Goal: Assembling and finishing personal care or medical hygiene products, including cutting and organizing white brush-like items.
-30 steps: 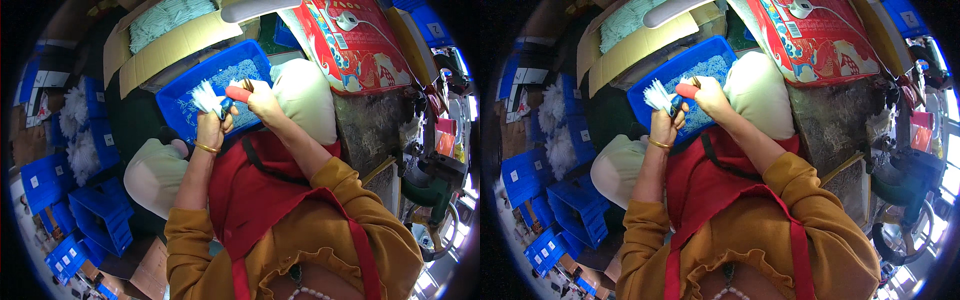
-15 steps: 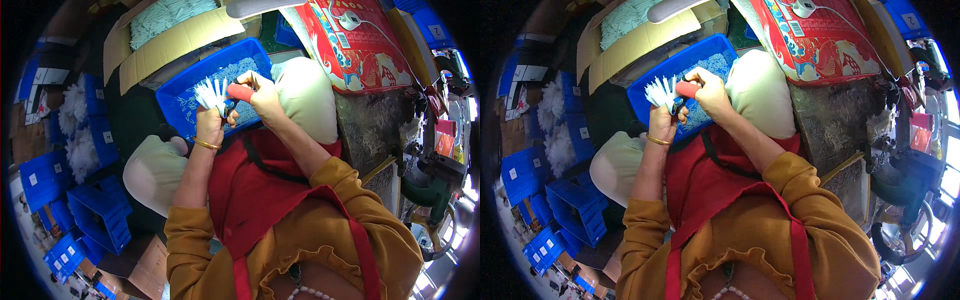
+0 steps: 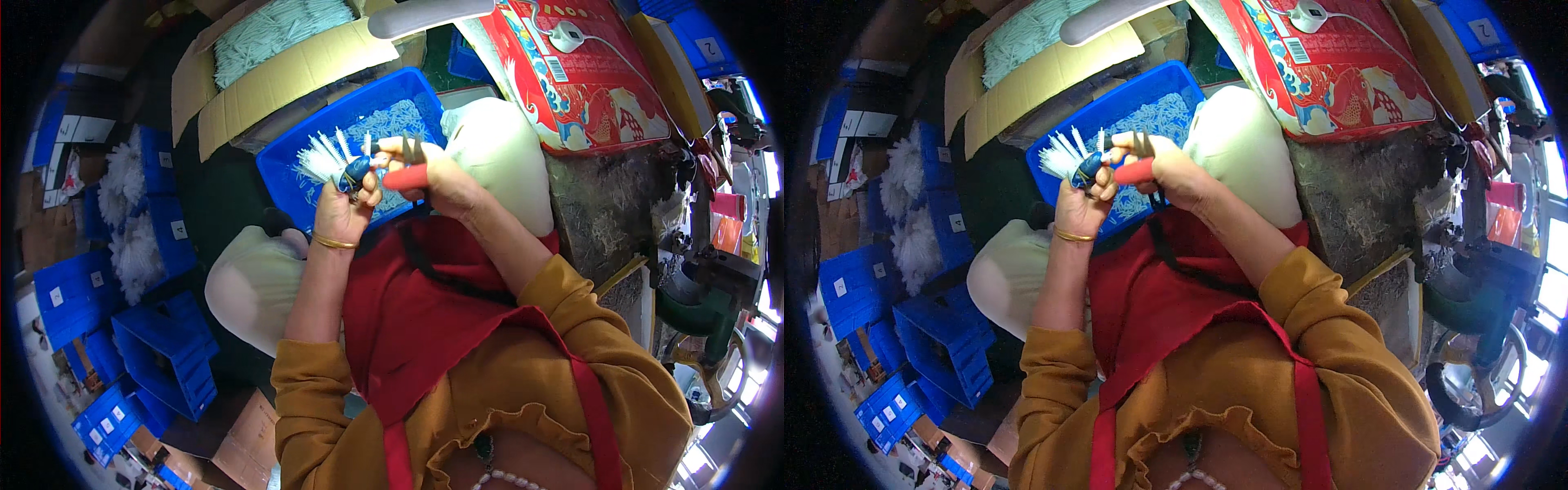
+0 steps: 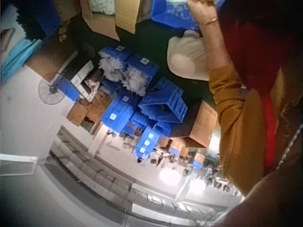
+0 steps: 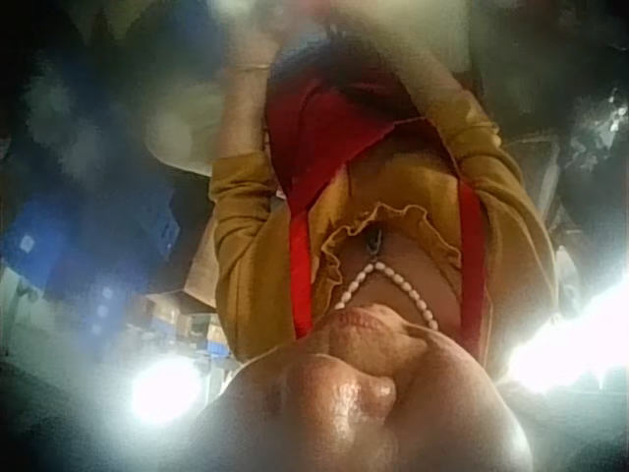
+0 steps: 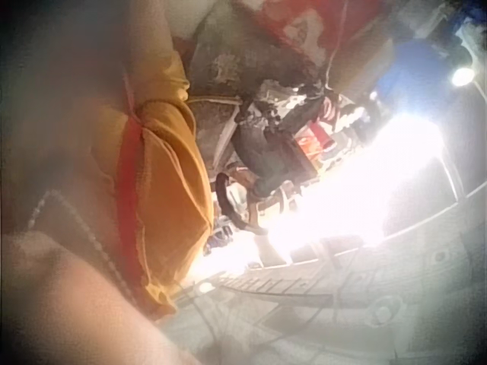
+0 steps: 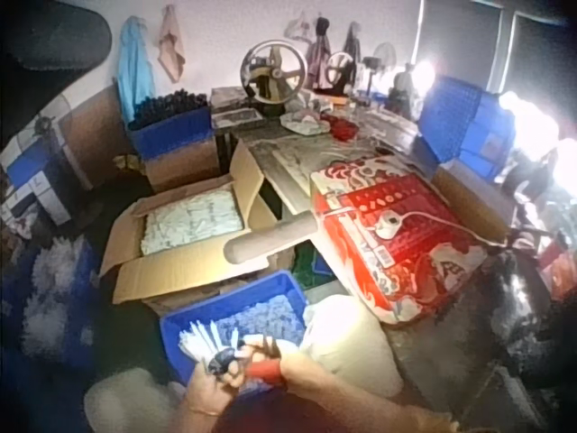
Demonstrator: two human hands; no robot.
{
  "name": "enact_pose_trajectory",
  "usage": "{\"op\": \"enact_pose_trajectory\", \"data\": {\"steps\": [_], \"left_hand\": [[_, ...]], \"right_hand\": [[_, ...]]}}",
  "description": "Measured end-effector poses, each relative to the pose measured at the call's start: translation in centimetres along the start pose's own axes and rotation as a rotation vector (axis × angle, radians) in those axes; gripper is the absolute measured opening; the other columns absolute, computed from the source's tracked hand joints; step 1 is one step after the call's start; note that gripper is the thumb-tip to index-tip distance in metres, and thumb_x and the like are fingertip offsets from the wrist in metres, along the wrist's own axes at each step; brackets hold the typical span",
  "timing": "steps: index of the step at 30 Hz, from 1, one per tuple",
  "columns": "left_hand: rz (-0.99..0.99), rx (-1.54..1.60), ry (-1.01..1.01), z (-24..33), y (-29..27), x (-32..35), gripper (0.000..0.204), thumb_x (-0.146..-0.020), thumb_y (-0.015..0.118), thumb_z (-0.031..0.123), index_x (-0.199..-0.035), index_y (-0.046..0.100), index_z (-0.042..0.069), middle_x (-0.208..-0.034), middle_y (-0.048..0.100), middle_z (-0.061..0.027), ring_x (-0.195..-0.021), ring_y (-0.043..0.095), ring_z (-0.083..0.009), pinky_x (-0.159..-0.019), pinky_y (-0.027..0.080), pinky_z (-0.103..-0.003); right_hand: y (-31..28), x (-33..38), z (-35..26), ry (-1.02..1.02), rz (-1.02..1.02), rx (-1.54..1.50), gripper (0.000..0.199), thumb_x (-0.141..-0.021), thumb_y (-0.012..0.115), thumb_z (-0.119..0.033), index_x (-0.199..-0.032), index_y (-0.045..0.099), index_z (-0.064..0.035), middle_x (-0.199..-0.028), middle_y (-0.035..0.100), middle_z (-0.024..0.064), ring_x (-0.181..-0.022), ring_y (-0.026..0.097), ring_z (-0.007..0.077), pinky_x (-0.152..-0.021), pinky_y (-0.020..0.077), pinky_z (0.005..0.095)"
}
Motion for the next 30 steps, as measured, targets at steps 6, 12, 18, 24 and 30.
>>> {"op": "enact_pose_trajectory", "data": {"steps": [6,12,18,24,30], "left_hand": [[0.128,-0.049,0.024,-1.3,1.0,0.5,0.015,-0.078,0.044,0.015,-0.083,0.053,0.004,-0.056,0.049,-0.0033,-0.045,0.041,-0.0101,-0.044,0.035,-0.026],[0.18,-0.098,0.071,-1.1,0.2,0.8,0.013,-0.078,0.043,0.012,-0.083,0.051,0.004,-0.056,0.047,-0.0038,-0.045,0.039,-0.0102,-0.045,0.033,-0.025],[0.084,-0.219,0.022,-1.6,1.5,0.7,0.012,-0.078,0.044,0.012,-0.084,0.049,0.004,-0.056,0.044,-0.0036,-0.047,0.04,-0.01,-0.048,0.033,-0.025],[0.179,-0.411,0.105,-0.4,0.7,0.1,0.009,-0.077,0.043,0.007,-0.082,0.049,0.001,-0.055,0.042,-0.0016,-0.044,0.037,-0.008,-0.041,0.031,-0.022],[0.299,-0.584,0.086,-0.2,0.7,0.7,0.015,-0.077,0.044,0.01,-0.085,0.05,-0.001,-0.053,0.042,-0.0015,-0.041,0.035,-0.0056,-0.035,0.024,-0.019]], "right_hand": [[-0.3,-0.5,0.3,-0.035,0.003,0.25,0.02,-0.071,0.059,-0.018,-0.087,0.053,-0.0077,-0.063,0.052,-0.0023,-0.046,0.041,0.0025,-0.04,0.0244,0.0146],[-0.2,-0.9,1.1,-0.007,-0.021,-0.077,0.014,-0.068,0.062,-0.015,-0.068,0.054,-0.0037,-0.057,0.055,0.0064,-0.042,0.05,0.0084,-0.036,0.0278,0.0142],[-0.7,-1.3,1.7,0.035,-0.087,-0.251,0.017,-0.071,0.059,-0.011,-0.072,0.049,0.0022,-0.06,0.054,0.0147,-0.045,0.056,0.0202,-0.036,0.0434,0.0224],[-3.7,-1.5,0.5,-0.087,0.279,0.198,0.014,-0.069,0.061,-0.015,-0.07,0.051,-0.0049,-0.06,0.054,0.004,-0.042,0.044,0.0054,-0.037,0.0332,0.0164],[-2.0,-1.0,-1.6,-0.206,0.266,0.4,0.015,-0.067,0.062,-0.009,-0.076,0.055,0.0008,-0.066,0.051,0.0006,-0.062,0.047,0.0074,-0.059,0.0389,0.0224]]}}
Point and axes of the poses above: each hand's wrist, its own x-axis away from the middle knuckle, its own y-axis out of the palm, z = x × y, the point moved 9 cm from there along -x, towards the middle knuckle
